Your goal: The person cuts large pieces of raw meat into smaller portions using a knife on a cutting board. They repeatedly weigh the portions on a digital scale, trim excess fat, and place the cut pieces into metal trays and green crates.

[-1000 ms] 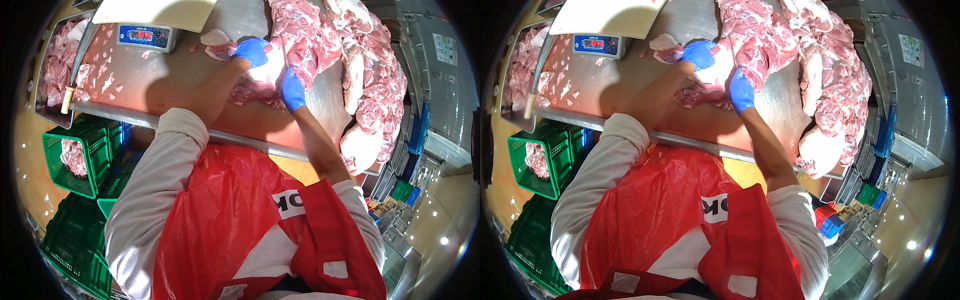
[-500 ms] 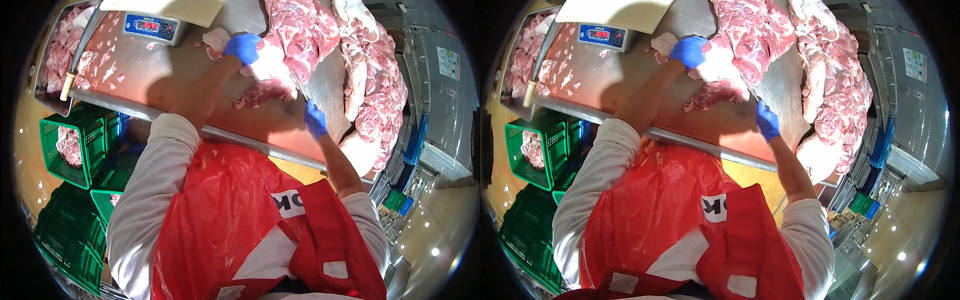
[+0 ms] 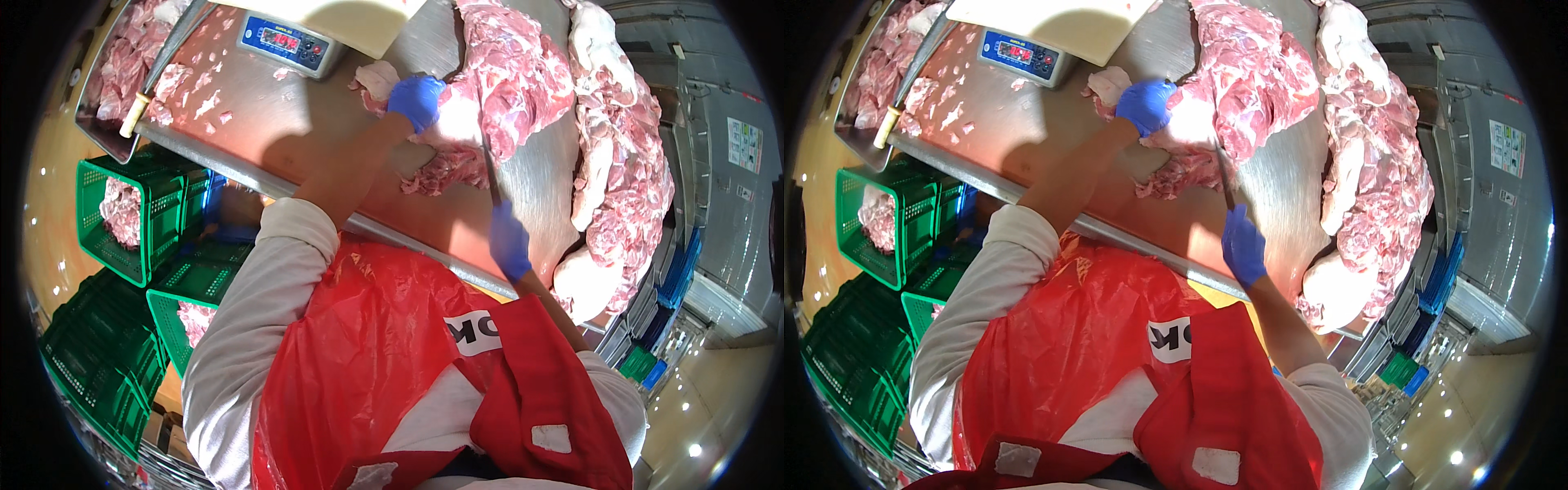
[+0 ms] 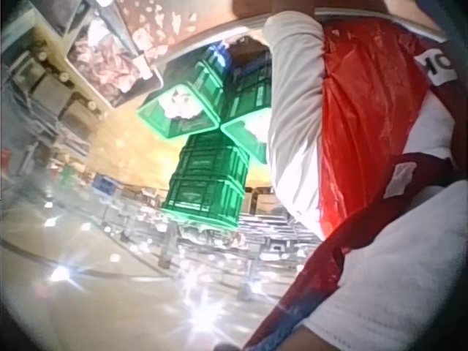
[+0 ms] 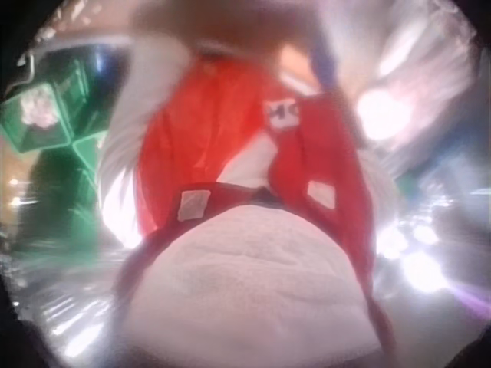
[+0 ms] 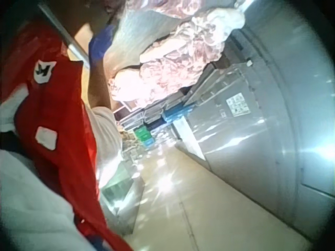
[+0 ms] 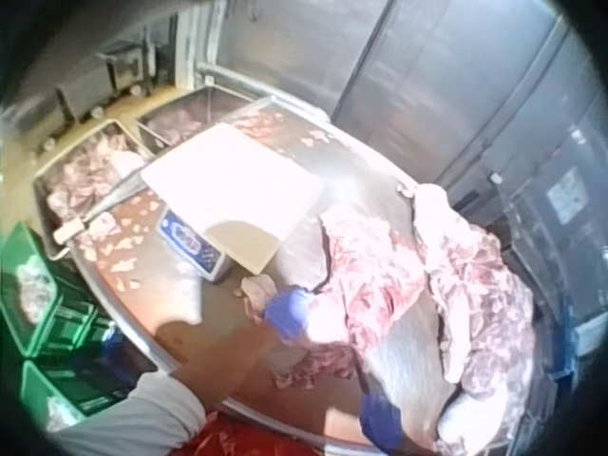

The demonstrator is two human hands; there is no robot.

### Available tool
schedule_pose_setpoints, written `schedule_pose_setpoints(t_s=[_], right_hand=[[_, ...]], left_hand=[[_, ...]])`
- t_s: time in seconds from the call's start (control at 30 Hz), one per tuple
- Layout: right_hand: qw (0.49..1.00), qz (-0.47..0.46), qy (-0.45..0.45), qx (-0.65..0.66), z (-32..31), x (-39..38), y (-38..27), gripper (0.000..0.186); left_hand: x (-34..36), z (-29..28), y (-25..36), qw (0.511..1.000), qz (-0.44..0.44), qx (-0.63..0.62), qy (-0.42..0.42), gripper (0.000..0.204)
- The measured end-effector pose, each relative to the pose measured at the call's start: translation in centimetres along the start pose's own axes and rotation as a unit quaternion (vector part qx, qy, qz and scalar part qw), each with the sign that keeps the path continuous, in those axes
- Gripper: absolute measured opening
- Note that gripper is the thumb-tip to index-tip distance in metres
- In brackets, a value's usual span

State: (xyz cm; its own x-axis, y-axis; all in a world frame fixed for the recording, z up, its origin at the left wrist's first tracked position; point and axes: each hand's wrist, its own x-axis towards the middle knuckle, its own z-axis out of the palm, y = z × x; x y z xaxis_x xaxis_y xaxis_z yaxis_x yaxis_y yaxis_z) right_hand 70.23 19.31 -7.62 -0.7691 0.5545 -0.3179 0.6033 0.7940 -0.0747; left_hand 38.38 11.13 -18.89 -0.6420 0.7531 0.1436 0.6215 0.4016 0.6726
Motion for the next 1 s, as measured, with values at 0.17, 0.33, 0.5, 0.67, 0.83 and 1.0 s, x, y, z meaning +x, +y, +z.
schedule_pose_setpoints(t_s=[0.17,0.33,0.5,0.67,0.83,1.0], right_hand=[[0.965,-0.198,0.163,-0.051,3.2,4.4,1.9,0.025],[0.996,-0.069,0.05,0.01,-1.0,20.3,-7.4,0.029],[1.0,-0.005,0.0,-0.002,0.3,23.1,-8.3,0.032],[0.999,-0.022,-0.009,-0.048,3.9,13.5,0.9,0.021],[0.995,-0.055,-0.053,-0.065,4.0,4.5,7.1,0.019],[0.986,-0.128,0.053,0.097,1.7,6.4,-3.4,0.021]], left_hand=[[-0.3,1.6,-0.8,0.998,0.043,0.006,0.041,0.032],[0.3,-0.3,0.4,0.999,0.018,0.019,-0.045,0.031],[0.8,-1.0,-0.9,0.999,0.042,-0.017,0.025,0.027],[-2.8,-3.1,-1.1,0.991,0.081,-0.064,0.082,0.027],[-7.2,-3.2,-0.5,0.996,0.045,-0.059,0.053,0.022],[-8.7,-4.0,0.2,0.993,0.027,-0.093,0.065,0.027]])
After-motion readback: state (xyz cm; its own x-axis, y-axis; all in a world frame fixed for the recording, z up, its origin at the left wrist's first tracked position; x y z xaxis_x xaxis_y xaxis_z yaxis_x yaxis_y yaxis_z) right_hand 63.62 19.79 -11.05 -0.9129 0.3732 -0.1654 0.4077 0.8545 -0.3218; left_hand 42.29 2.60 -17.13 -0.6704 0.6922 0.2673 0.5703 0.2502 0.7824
